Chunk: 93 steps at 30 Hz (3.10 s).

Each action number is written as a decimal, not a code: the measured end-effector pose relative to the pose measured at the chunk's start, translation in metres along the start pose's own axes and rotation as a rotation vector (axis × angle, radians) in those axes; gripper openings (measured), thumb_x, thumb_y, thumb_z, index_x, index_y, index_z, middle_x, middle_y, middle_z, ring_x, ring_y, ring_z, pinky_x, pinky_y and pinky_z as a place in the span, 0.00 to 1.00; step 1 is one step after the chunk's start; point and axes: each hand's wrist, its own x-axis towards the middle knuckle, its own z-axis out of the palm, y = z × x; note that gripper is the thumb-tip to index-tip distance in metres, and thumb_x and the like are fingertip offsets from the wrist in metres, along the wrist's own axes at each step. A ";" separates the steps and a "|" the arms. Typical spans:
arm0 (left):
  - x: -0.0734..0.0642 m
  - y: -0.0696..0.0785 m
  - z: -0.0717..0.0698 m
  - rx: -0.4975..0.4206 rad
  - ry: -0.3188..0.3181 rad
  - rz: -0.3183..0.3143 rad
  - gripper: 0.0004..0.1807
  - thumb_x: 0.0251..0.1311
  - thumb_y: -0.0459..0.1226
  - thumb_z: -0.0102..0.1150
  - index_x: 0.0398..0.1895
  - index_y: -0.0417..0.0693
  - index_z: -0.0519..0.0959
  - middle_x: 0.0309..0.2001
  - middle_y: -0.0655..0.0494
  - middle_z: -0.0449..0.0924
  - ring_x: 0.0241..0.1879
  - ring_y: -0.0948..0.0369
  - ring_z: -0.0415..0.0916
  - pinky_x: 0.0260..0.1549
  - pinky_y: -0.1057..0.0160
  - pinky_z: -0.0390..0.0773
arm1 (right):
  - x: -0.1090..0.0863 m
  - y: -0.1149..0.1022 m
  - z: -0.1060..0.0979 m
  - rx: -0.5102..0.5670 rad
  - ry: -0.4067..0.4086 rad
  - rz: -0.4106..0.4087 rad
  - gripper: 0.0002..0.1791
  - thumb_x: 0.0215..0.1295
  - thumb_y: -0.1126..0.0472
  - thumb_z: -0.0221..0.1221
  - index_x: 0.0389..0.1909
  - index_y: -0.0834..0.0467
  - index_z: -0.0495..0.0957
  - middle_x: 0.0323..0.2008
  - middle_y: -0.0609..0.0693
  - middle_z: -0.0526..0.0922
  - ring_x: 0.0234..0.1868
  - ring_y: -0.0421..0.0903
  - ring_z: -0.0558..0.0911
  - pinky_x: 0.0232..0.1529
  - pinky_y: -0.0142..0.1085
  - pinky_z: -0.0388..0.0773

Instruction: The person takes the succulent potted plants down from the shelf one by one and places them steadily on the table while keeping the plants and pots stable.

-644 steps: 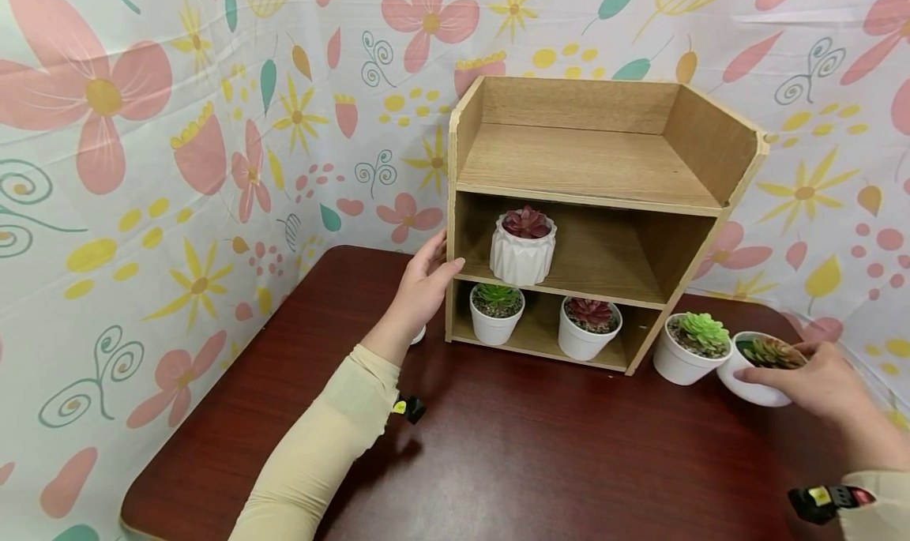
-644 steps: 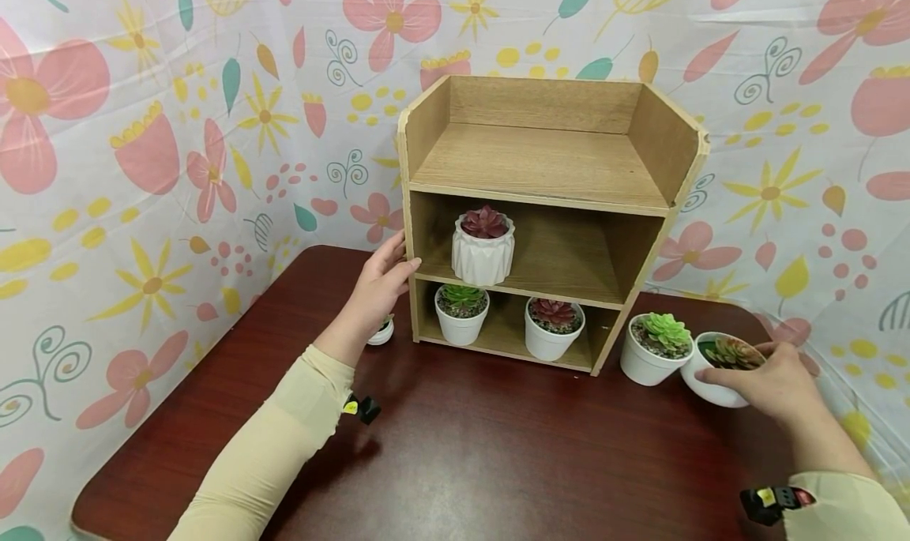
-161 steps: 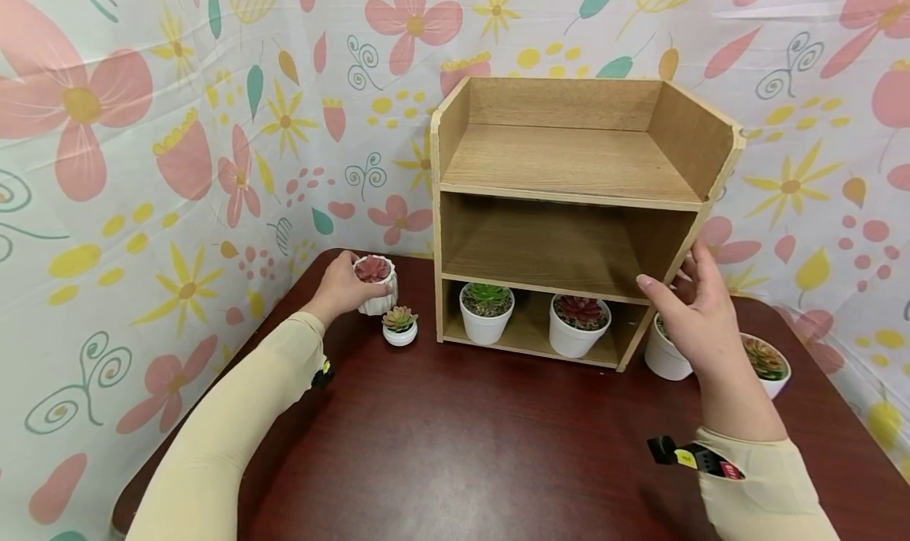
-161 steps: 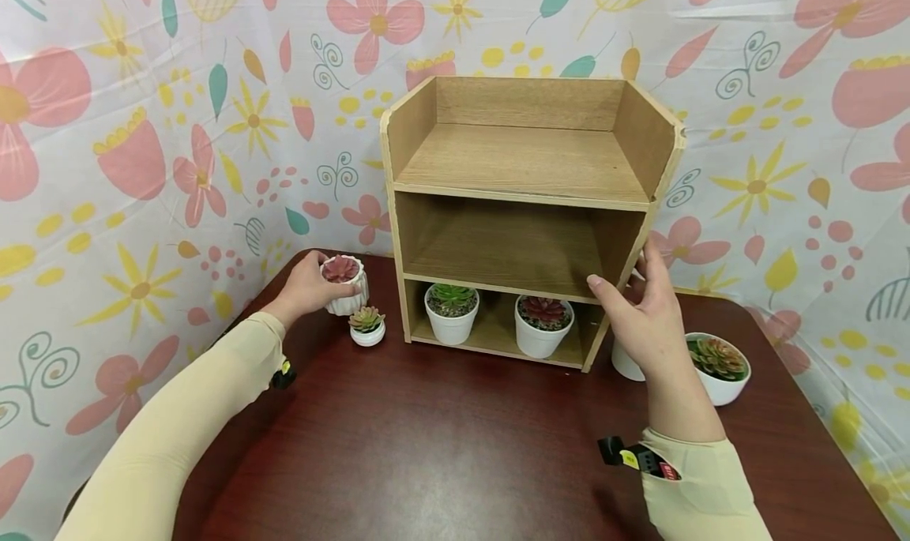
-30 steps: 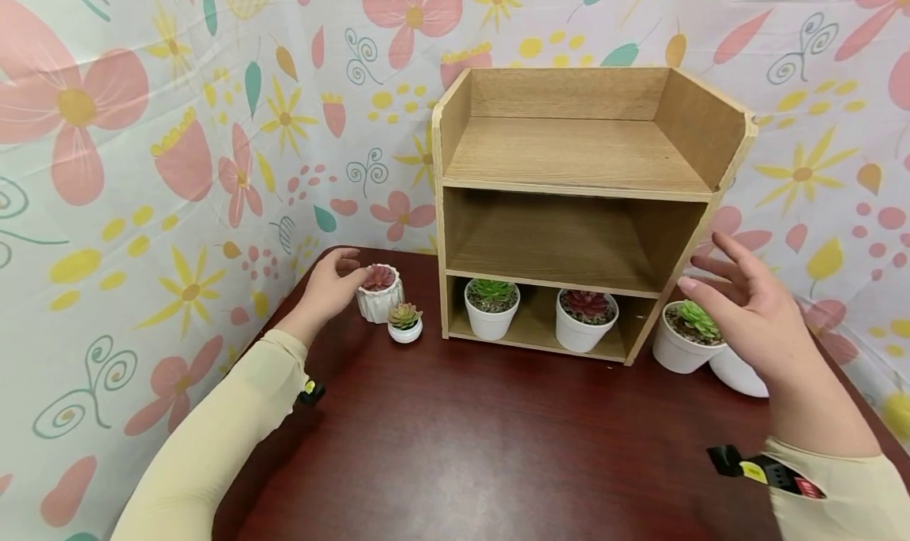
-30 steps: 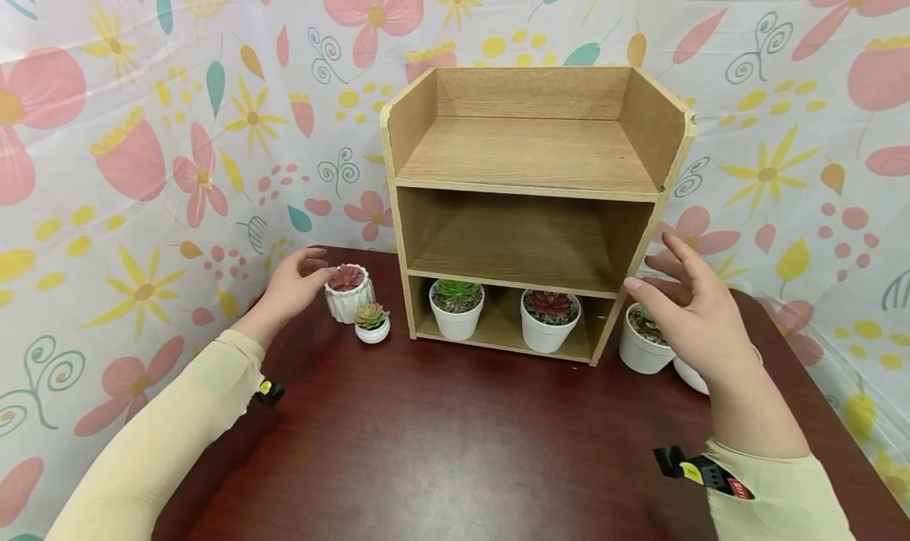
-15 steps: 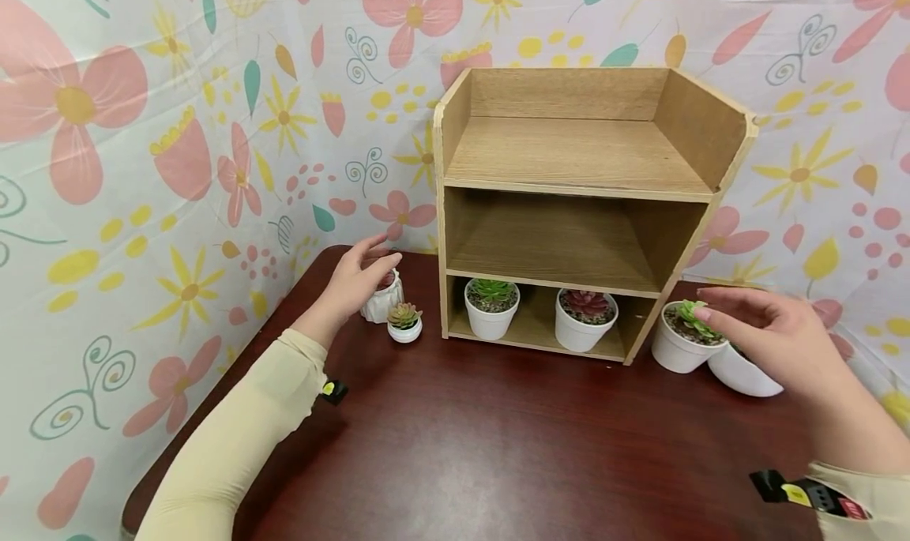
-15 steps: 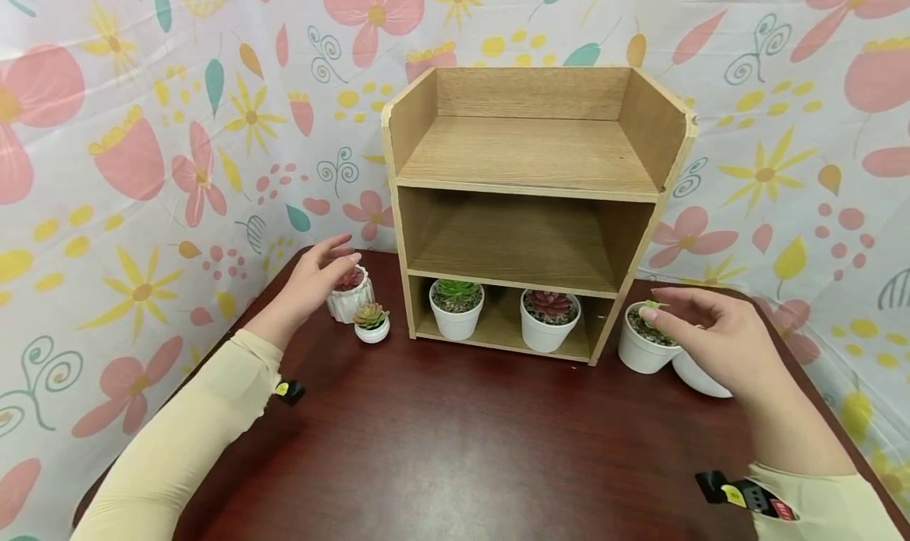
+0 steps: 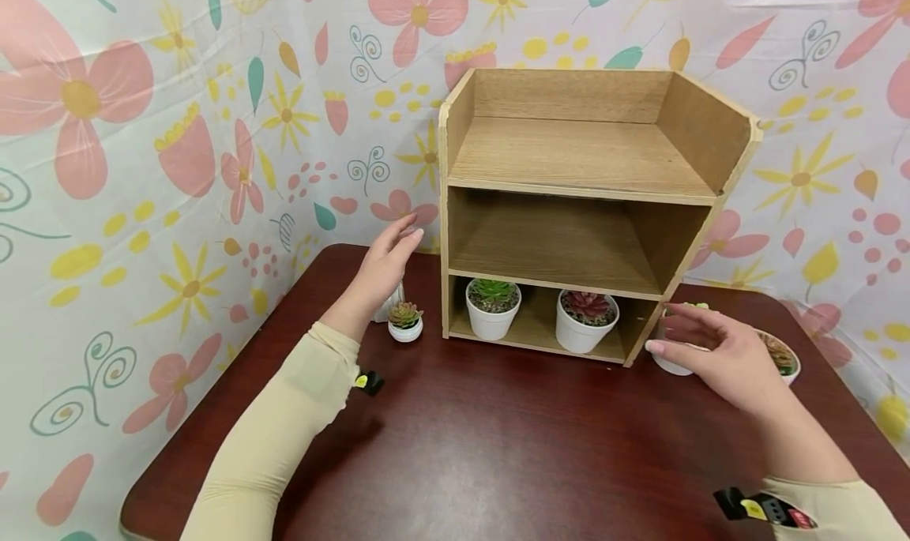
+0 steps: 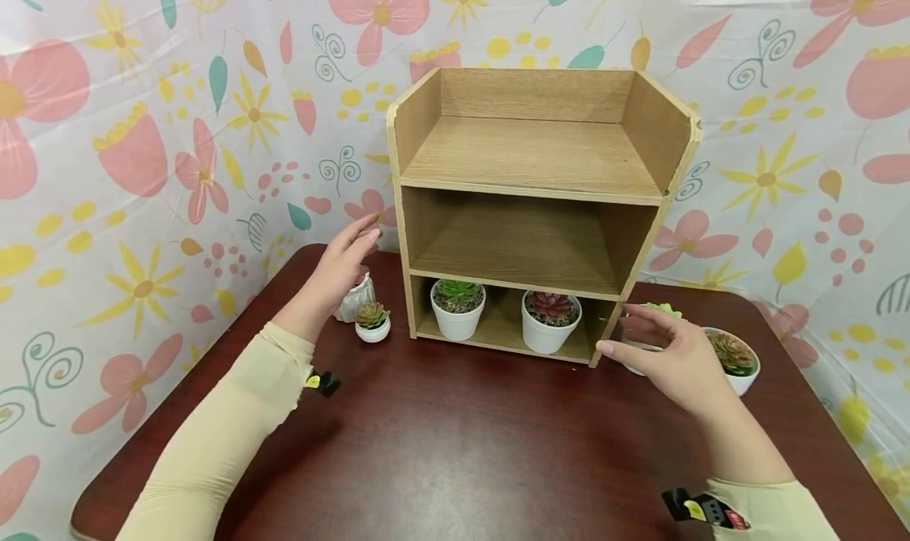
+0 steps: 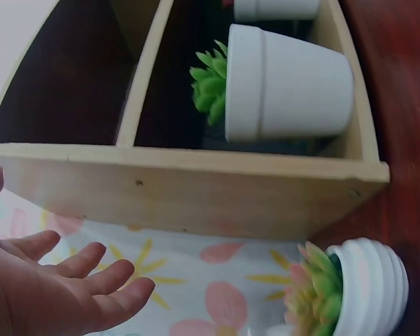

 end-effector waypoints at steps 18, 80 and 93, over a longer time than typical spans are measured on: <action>0.003 0.015 0.027 -0.135 -0.023 0.042 0.32 0.78 0.54 0.42 0.82 0.61 0.57 0.79 0.52 0.60 0.77 0.51 0.59 0.69 0.35 0.67 | 0.005 -0.005 0.049 -0.008 0.015 0.058 0.47 0.64 0.44 0.70 0.77 0.63 0.63 0.67 0.68 0.76 0.57 0.31 0.82 0.42 0.16 0.76; -0.003 0.006 0.058 -0.334 0.024 0.026 0.30 0.79 0.49 0.44 0.81 0.55 0.59 0.76 0.47 0.64 0.74 0.48 0.65 0.72 0.37 0.64 | 0.057 -0.002 0.113 0.210 0.079 0.179 0.61 0.58 0.52 0.75 0.81 0.62 0.44 0.74 0.66 0.61 0.75 0.59 0.63 0.74 0.53 0.61; -0.003 0.004 0.057 -0.314 0.030 0.020 0.31 0.79 0.49 0.44 0.81 0.55 0.59 0.77 0.46 0.63 0.76 0.48 0.62 0.72 0.35 0.63 | 0.059 0.001 0.116 0.188 0.120 0.210 0.59 0.56 0.51 0.76 0.79 0.62 0.49 0.72 0.65 0.65 0.72 0.57 0.66 0.72 0.50 0.64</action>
